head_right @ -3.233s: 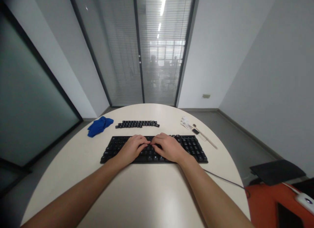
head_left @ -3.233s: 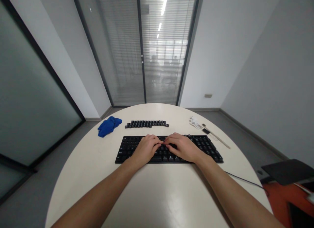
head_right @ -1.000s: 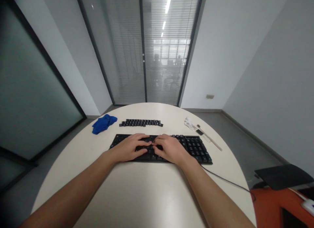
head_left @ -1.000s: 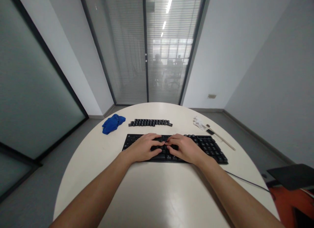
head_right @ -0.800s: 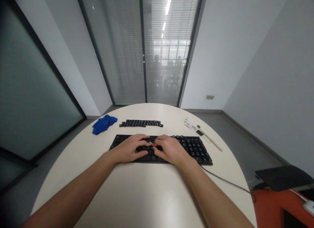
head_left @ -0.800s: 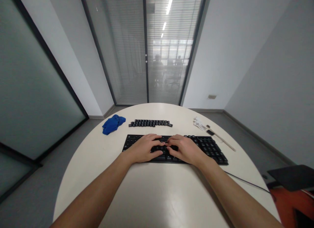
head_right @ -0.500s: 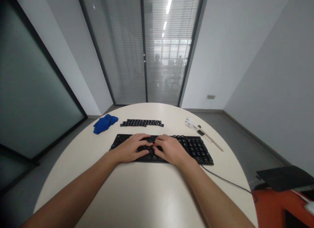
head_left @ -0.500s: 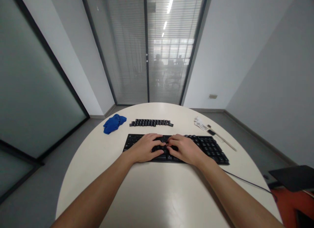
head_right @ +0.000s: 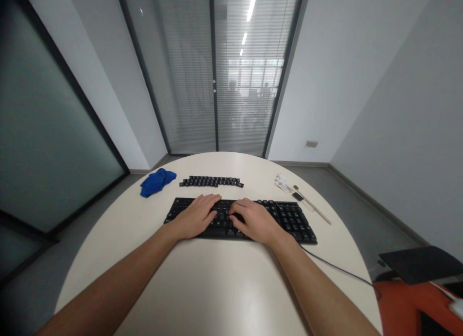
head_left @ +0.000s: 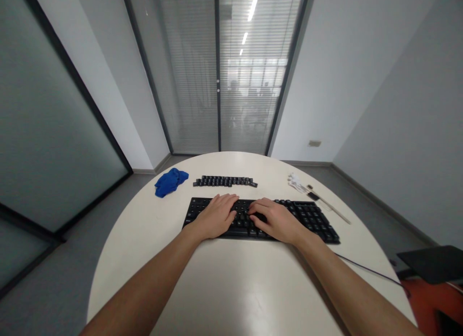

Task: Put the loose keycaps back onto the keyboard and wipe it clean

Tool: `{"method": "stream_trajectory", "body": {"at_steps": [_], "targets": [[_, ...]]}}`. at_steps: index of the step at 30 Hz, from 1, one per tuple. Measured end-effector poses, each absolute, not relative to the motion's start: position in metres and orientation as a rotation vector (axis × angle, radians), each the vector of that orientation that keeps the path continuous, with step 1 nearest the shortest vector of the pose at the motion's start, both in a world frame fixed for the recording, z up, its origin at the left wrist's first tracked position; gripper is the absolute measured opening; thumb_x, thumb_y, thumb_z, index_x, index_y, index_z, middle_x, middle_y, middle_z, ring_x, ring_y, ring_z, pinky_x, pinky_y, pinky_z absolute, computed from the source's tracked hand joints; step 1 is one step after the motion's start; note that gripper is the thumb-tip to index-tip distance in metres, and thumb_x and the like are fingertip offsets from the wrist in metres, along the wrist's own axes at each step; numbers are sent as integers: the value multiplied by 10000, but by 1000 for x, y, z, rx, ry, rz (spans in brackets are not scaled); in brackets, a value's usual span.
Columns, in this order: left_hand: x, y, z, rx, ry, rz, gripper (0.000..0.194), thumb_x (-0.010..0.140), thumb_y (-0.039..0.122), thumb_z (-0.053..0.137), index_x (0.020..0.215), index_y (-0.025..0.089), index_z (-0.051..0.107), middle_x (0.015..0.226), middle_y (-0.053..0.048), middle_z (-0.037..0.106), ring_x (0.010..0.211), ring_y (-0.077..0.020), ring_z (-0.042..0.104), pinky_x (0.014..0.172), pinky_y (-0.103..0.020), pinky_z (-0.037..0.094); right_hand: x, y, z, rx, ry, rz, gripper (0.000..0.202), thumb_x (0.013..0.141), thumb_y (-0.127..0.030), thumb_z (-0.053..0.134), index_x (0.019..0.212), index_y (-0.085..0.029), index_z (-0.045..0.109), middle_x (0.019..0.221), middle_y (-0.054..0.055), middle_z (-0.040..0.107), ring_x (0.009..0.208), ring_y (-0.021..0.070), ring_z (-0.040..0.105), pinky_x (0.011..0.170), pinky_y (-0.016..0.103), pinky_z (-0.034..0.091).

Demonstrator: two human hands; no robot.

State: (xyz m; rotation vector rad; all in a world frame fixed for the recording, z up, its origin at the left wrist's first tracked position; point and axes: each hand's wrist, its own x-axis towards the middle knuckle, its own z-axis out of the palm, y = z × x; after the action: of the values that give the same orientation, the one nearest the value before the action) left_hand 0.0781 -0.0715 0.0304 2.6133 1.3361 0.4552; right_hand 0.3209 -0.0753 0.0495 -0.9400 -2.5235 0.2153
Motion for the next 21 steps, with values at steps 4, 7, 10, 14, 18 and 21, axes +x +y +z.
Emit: {"method": "stream_trajectory", "body": {"at_steps": [4,7,10,14,18,21], "targets": [[79,-72,30,2649,1357,386,498,1045,323,318,1494,118,383,1557,-116,439,1451,-238,369,1241,-444,207,323,-72,44,-967,-2432,288,138,929,-215,594,1042,-227,674,1019,56,722,972,221,646,903,362,505],[80,-75,31,2689,1385,327,520,1055,339,277,1506,99,376,1583,-128,400,1471,-254,338,1232,-448,215,324,-70,42,-970,-2388,324,145,917,-223,610,1039,-237,688,1021,46,736,972,215,658,911,358,506],[82,-80,32,2671,1532,299,535,1050,380,295,1516,133,381,1594,-131,382,1483,-288,316,1219,-490,218,323,-70,41,-970,-2378,327,155,912,-225,612,1044,-239,692,1031,48,739,980,218,660,913,364,506],[86,-85,32,2620,1708,305,563,1034,415,328,1516,132,393,1568,-148,419,1451,-329,361,1198,-536,233,323,-71,41,-1018,-2364,350,154,917,-232,608,1040,-242,700,1036,52,740,978,224,660,911,374,505],[88,-86,34,2629,1702,332,573,1032,402,317,1506,91,397,1542,-158,454,1405,-325,414,1189,-529,254,320,-69,43,-1068,-2347,340,146,944,-257,588,1009,-241,717,998,53,741,953,222,660,895,369,504],[88,-86,34,2624,1699,333,574,1032,399,320,1499,74,398,1530,-169,465,1397,-319,422,1190,-520,256,314,-63,46,-1060,-2373,254,146,952,-265,584,960,-231,726,955,52,740,946,224,652,891,359,493]]}}
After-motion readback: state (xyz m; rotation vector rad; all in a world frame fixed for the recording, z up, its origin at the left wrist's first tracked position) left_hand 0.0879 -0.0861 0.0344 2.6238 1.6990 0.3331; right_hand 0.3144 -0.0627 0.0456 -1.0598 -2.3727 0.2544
